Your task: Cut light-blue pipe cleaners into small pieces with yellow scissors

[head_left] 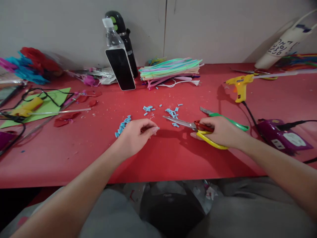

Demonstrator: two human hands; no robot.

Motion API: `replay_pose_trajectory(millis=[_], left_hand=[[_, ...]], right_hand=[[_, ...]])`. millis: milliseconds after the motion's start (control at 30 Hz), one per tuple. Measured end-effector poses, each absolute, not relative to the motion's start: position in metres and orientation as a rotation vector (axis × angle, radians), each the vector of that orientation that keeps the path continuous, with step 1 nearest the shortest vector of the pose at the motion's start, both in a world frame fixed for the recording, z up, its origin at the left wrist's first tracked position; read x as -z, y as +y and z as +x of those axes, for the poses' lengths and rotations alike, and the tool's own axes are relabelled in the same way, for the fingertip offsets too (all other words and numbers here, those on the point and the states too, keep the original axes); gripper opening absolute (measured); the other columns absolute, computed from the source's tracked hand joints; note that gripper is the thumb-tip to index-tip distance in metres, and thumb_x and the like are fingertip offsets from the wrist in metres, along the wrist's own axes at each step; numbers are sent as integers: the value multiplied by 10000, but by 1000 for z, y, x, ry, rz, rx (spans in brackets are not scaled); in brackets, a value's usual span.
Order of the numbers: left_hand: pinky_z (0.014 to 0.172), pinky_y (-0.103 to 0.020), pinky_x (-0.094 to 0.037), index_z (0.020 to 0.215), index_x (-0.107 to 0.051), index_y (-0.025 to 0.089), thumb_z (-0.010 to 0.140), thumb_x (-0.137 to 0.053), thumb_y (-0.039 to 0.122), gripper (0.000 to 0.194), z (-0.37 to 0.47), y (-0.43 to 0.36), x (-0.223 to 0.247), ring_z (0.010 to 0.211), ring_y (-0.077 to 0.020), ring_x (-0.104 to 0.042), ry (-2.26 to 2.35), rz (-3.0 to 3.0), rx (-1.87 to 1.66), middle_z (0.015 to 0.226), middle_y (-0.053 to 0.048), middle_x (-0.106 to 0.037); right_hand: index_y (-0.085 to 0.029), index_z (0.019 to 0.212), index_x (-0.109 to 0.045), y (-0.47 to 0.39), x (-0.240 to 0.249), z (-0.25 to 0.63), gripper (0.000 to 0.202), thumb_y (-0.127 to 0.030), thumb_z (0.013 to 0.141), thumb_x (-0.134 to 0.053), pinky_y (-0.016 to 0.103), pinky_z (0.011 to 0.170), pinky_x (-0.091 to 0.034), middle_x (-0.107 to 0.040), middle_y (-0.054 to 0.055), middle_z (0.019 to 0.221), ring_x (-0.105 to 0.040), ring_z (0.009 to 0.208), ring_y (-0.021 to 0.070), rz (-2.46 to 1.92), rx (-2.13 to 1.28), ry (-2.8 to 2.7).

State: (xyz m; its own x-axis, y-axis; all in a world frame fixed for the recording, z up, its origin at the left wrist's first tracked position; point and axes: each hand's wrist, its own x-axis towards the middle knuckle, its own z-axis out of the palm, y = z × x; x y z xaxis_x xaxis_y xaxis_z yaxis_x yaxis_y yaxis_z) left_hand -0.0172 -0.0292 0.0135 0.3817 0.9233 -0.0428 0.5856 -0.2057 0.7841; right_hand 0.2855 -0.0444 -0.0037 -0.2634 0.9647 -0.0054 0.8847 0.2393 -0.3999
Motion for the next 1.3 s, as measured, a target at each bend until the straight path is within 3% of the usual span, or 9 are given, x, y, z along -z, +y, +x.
replay_pose_trajectory(millis=[267,567,1300], left_hand=[[427,-175,-410,807,-603,162,909,-487,434,313,-7,-25,-2,524,-81,-503,1254,1683,-668,764,-46,-672],[428,-171,-348,776,-555,162,946,-422,396,319,-4,-25,4,470,-53,-453,1233,1640,-743,672,-3,-581],[437,-181,-352,771,-535,175,947,-393,488,386,-3,-26,2,486,-62,-452,1205,1591,-712,650,14,-534]], right_hand=[[-218,605,-349,-49,4,280,540,-666,706,-632,254,485,-226,-324,-62,534,-257,519,98,-1722,-445,-2246],[-221,605,-359,-50,7,277,517,-656,718,-616,267,493,-219,-351,-58,528,-260,517,103,-1726,-392,-2235],[-219,622,-409,-48,10,276,304,-398,756,-615,271,508,-226,-421,-44,528,-297,504,106,-1701,-312,-2310]])
